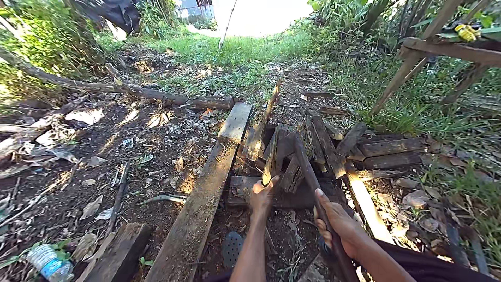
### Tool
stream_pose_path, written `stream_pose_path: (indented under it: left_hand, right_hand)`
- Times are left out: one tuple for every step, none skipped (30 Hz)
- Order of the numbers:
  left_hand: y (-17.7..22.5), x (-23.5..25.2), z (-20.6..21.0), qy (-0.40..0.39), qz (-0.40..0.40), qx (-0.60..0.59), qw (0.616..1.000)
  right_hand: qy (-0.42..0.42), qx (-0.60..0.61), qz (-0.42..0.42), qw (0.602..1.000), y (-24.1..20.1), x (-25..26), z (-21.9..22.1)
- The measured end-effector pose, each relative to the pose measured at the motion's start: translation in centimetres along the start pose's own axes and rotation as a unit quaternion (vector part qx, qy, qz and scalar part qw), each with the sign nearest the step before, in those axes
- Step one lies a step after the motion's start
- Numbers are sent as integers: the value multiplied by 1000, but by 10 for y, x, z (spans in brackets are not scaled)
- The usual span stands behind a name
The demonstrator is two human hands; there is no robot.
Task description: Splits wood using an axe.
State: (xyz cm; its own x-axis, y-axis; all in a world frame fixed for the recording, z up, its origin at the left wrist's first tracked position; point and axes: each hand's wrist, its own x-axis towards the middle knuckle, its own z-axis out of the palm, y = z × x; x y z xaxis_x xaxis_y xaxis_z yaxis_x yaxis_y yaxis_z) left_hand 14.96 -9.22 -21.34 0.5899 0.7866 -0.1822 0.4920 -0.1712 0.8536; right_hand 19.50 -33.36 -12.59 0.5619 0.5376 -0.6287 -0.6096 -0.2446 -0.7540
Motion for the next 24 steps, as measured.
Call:
stream_pose_path:
  left_hand:
    - [6,-2,7,10,-16,-14,1000]
    - [11,-5,13,15,-32,-27,999]
    - [14,-8,21,13,-52,-44,998]
    - [19,-12,31,4,-72,-75,995]
    - [24,-17,41,-4,-88,-120,989]
    - [29,-22,51,-8,-103,-179,978]
    - [32,-24,59,-8,-118,-239,964]
    - [34,-26,63,-10,-127,-275,953]
    - [33,-27,64,-14,-121,-285,951]
    - [30,-28,61,-17,-94,-274,957]
    - [25,-26,54,-9,-48,-241,969]
    - [16,-20,43,10,10,-189,982]
    - [4,-11,27,33,63,-127,989]
    - [-13,2,9,41,106,-63,991]
    - [-27,17,-10,44,138,-4,989]
    - [-35,31,-29,41,157,64,985]
    - [-37,44,-46,43,172,119,977]
    - [-38,54,-59,57,196,151,967]
    - [-39,62,-67,74,213,162,961]
    - [-43,69,-73,88,230,160,956]
    - [-47,75,-78,101,237,162,953]
    - [-49,78,-82,110,235,173,950]
    - [-49,78,-88,111,225,193,949]
    - [-46,79,-94,109,215,219,946]
  right_hand:
    - [3,2,-8,1000,-1,3,2]
    - [9,3,-15,1000,0,4,2]
    - [16,0,-22,1000,2,5,2]
    - [21,-7,-33,999,3,5,4]
    - [26,-17,-50,998,6,7,8]
    - [26,-31,-69,997,8,9,11]
    - [23,-46,-90,995,12,12,13]
    - [19,-63,-107,992,14,13,13]
    - [15,-77,-116,990,14,13,11]
    - [11,-84,-117,990,13,10,8]
    - [5,-81,-112,990,10,6,6]
    - [-2,-74,-101,992,5,0,4]
    - [-10,-64,-84,994,0,-8,0]
    - [-19,-54,-66,996,-5,-16,-5]
    - [-29,-47,-52,997,-9,-23,-12]
    - [-40,-41,-44,997,-11,-28,-16]
    - [-50,-37,-41,997,-11,-31,-19]
    - [-58,-34,-43,997,-11,-34,-19]
    - [-63,-36,-45,996,-11,-36,-16]
    - [-67,-40,-49,996,-12,-37,-13]
    - [-69,-45,-52,995,-13,-38,-10]
    - [-71,-49,-53,995,-15,-38,-7]
    - [-73,-51,-50,995,-15,-38,-5]
    - [-76,-51,-49,995,-16,-38,-5]
